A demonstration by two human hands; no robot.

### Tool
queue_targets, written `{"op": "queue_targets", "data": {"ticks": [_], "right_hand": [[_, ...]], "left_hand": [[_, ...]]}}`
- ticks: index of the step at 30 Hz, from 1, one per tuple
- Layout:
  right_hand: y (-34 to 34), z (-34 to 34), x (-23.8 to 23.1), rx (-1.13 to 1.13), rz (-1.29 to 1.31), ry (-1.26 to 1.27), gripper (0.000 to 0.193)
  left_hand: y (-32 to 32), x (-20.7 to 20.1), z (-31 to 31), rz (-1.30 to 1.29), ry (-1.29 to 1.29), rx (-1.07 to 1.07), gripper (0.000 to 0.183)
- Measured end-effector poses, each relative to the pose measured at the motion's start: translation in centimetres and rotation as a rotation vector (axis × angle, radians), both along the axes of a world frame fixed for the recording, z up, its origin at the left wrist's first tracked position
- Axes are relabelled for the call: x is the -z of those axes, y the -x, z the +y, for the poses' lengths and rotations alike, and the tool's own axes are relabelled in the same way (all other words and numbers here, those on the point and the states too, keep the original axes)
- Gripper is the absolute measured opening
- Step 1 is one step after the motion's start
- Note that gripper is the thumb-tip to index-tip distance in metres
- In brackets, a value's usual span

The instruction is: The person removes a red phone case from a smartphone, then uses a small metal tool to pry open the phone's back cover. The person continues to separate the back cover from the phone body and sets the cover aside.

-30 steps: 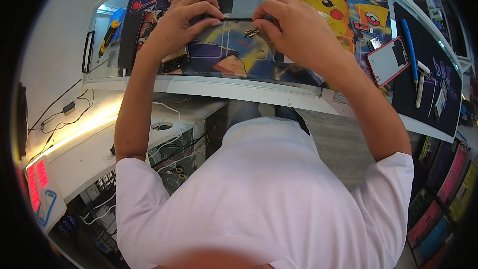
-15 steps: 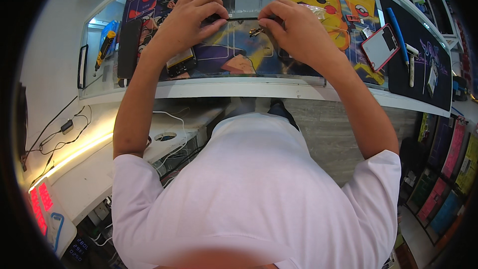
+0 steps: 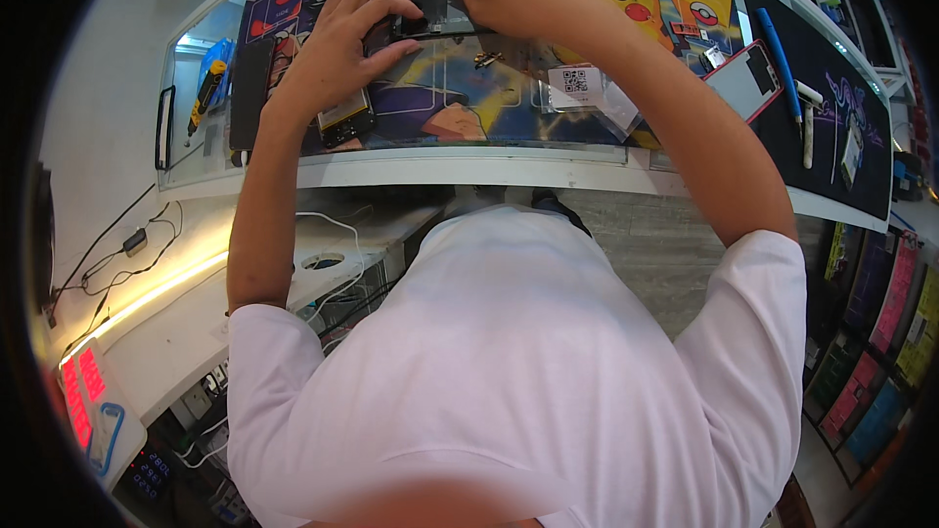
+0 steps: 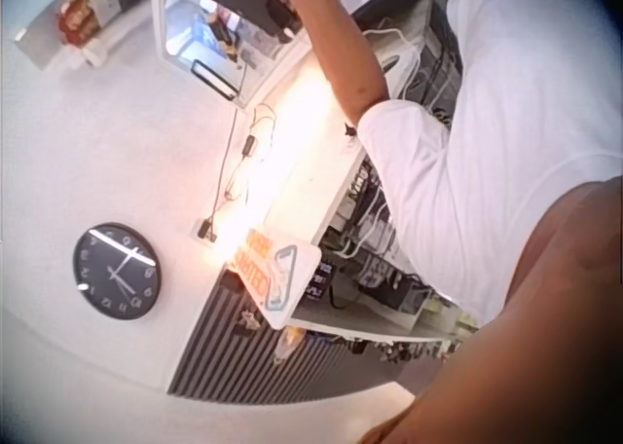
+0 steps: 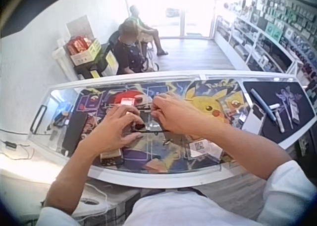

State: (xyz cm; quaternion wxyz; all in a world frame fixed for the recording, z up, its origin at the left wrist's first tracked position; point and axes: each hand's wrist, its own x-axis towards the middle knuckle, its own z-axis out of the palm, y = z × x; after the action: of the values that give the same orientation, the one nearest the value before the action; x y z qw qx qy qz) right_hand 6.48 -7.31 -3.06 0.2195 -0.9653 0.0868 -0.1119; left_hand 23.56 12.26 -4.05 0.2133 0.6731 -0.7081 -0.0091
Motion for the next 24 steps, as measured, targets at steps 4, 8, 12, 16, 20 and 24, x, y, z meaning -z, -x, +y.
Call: {"op": "queue_targets", "data": {"ticks": [4,8,12,16,20,24], "right_hand": [[-1.0,-0.8,0.6,-0.103,-0.088,-0.031,0.013],[-0.7,-0.6,0.7,-0.111,-0.131,-0.006,0.012],[-0.7,-0.5,1.1,-0.13,-0.217,-0.022,0.011],[-0.5,-0.3,1.8,-0.113,-0.264,0.012,0.009],[-0.3,0.1,2.0,-0.078,-0.292,0.066,0.01],[-0.4,0.2,1.9,-0.047,-0.286,0.1,0.012]], "left_hand": [[0.0,0.3,0.2,0.003,-0.003,-0.059,0.032],[0.1,0.4,0.1,-0.05,0.054,-0.032,0.027],[0.6,0.3,-0.1,-0.131,0.103,0.036,0.02],[1.3,0.5,-0.3,-0.154,0.124,0.063,0.016],[1.7,0.7,-0.5,-0.123,0.12,0.044,0.014],[1.9,0.7,-0.8,-0.059,0.084,0.016,0.014]]}}
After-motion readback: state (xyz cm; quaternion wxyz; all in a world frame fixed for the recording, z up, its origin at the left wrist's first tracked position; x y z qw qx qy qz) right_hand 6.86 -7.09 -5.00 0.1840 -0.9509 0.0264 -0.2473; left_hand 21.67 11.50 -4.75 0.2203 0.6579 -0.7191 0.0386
